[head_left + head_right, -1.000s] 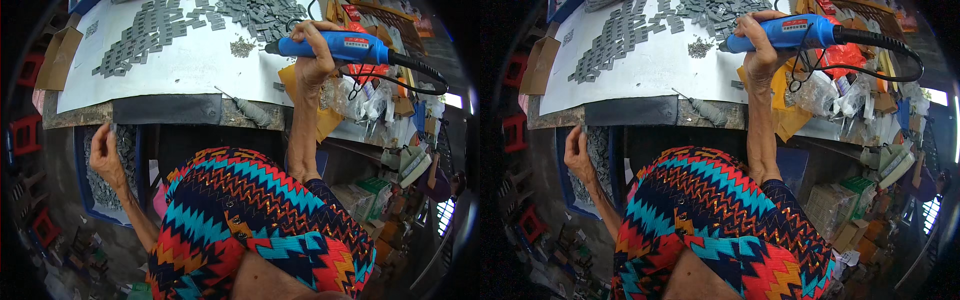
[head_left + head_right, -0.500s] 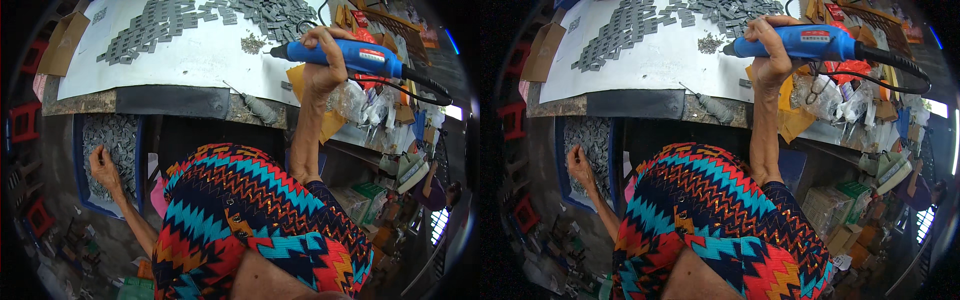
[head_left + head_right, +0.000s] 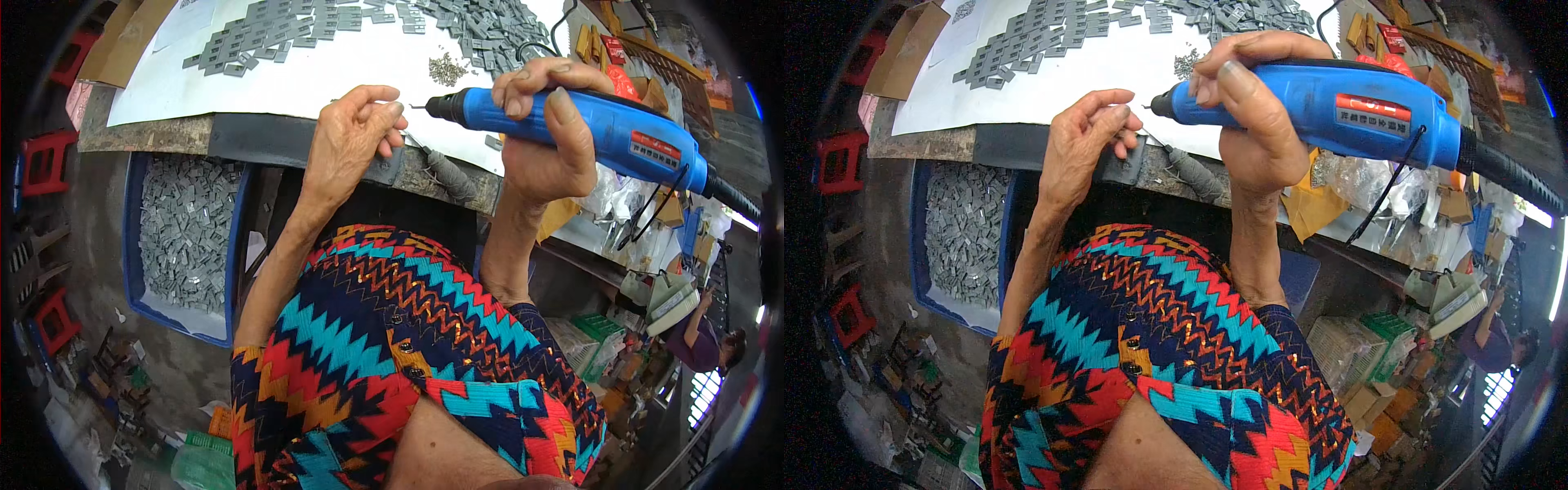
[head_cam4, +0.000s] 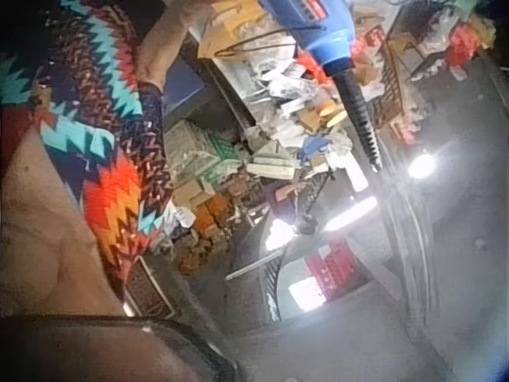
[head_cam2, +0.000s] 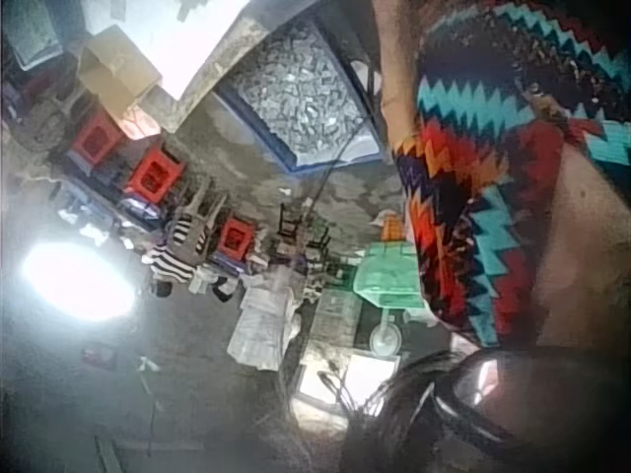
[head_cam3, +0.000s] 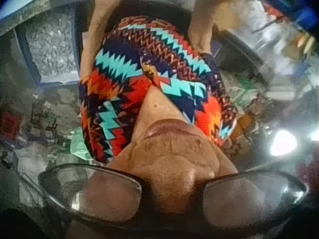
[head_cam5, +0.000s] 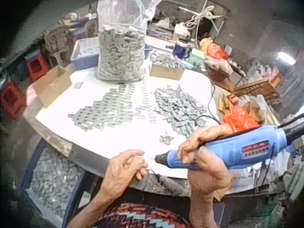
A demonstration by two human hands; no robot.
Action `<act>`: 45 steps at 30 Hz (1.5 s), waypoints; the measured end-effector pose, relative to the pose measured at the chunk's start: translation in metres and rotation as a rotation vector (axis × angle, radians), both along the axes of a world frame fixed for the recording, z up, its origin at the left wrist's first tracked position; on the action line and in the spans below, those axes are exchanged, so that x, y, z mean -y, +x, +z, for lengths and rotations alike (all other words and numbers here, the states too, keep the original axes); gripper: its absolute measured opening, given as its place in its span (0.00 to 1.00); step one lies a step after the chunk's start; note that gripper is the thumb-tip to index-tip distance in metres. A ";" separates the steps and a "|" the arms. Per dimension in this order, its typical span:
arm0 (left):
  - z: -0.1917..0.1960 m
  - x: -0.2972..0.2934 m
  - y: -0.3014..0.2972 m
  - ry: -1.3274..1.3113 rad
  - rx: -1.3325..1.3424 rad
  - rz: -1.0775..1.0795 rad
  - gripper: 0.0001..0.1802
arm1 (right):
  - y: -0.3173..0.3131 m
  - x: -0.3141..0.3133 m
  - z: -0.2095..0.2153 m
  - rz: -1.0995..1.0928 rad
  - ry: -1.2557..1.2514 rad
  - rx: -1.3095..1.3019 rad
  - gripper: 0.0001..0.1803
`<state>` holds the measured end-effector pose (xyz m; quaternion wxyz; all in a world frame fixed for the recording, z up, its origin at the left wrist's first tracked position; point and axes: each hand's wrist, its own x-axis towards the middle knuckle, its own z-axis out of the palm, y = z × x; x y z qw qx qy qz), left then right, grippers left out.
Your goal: The user is using an electric screwdriver to assemble small metal components on a workbench.
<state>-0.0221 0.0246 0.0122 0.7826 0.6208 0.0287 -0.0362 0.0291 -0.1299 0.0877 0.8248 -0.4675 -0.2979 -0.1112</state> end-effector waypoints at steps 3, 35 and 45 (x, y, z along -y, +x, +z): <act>-0.007 0.005 0.005 -0.108 -0.022 -0.031 0.17 | -0.002 -0.003 0.003 0.001 0.010 -0.009 0.12; -0.017 0.001 0.006 -0.756 -0.209 -0.114 0.11 | -0.003 -0.003 0.006 0.089 -0.044 0.090 0.16; -0.022 0.001 0.007 -0.749 -0.190 -0.142 0.11 | -0.005 -0.009 0.009 0.075 0.059 0.013 0.13</act>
